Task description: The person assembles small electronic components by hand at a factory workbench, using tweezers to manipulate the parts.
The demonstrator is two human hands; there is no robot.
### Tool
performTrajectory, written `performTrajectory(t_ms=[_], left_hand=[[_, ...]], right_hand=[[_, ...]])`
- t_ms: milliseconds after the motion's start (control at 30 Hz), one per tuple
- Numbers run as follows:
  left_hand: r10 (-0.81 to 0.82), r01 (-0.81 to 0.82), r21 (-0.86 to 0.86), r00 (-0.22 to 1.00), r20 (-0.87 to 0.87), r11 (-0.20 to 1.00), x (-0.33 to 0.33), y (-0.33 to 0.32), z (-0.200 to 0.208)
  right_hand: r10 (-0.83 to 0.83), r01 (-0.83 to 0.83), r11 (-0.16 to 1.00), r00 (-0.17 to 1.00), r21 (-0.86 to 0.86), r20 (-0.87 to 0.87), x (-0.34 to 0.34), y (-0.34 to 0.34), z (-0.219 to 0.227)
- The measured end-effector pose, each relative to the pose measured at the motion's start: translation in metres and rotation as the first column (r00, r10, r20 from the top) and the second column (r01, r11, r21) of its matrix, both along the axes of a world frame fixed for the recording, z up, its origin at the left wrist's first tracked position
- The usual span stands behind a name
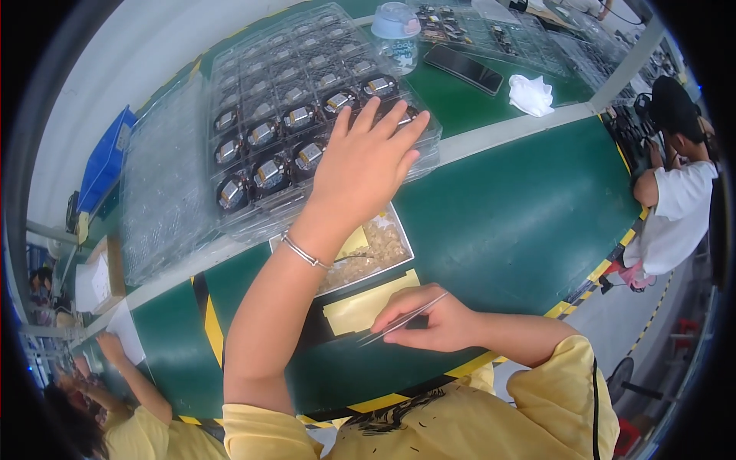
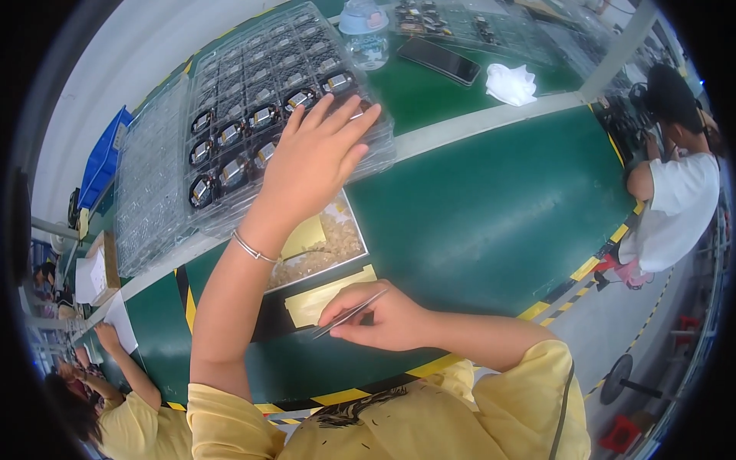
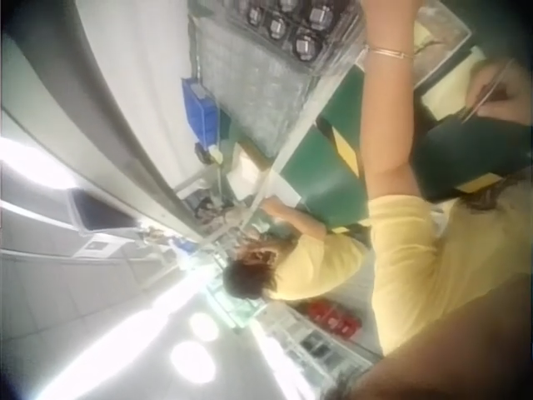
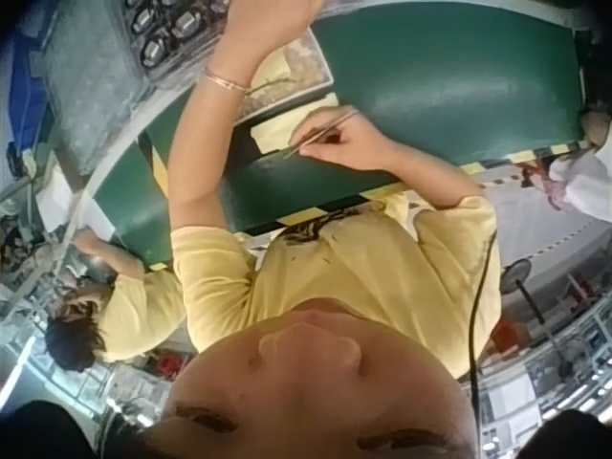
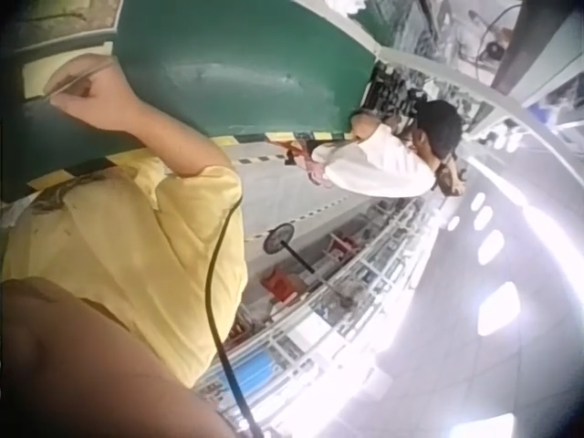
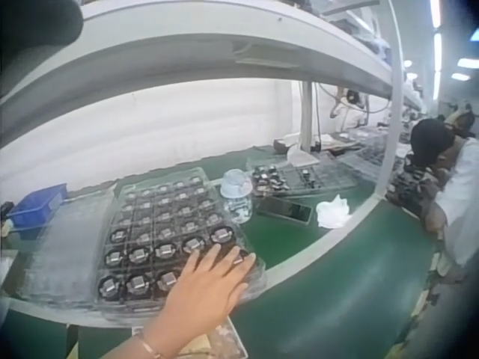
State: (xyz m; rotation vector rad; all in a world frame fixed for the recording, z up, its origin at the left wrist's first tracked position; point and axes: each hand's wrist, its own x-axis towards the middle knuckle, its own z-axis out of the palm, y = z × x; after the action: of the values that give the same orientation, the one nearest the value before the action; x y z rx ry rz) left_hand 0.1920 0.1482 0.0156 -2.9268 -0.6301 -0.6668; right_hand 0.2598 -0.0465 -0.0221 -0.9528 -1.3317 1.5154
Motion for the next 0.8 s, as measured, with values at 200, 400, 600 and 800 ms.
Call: performTrajectory(t_ms=[200, 400, 600, 800], left_hand=[[0.012, -0.012, 0.044, 1.0, 0.007, 0.999, 0.004, -0.003, -0.002], [0.04, -0.044, 0.124, 0.999, 0.032, 0.991, 0.004, -0.004, -0.01], [0.003, -0.023, 0.141, 0.99, 0.143, 0.99, -0.007, -0.008, -0.005], [-0.076, 0.117, -0.156, 0.966, 0.247, 0.981, -0.071, -0.051, 0.006]], right_hand=[[0.046, -0.046, 0.998, 0.999, -0.032, -0.008, -0.001, 0.0, -0.005], [0.045, -0.04, 0.984, 0.999, -0.174, 0.022, -0.004, 0.008, -0.005], [0.007, -0.017, 0.987, 0.998, -0.162, -0.066, -0.009, 0.006, -0.009], [-0.046, 0.032, 0.988, 0.995, -0.151, -0.092, -0.003, -0.002, -0.006]])
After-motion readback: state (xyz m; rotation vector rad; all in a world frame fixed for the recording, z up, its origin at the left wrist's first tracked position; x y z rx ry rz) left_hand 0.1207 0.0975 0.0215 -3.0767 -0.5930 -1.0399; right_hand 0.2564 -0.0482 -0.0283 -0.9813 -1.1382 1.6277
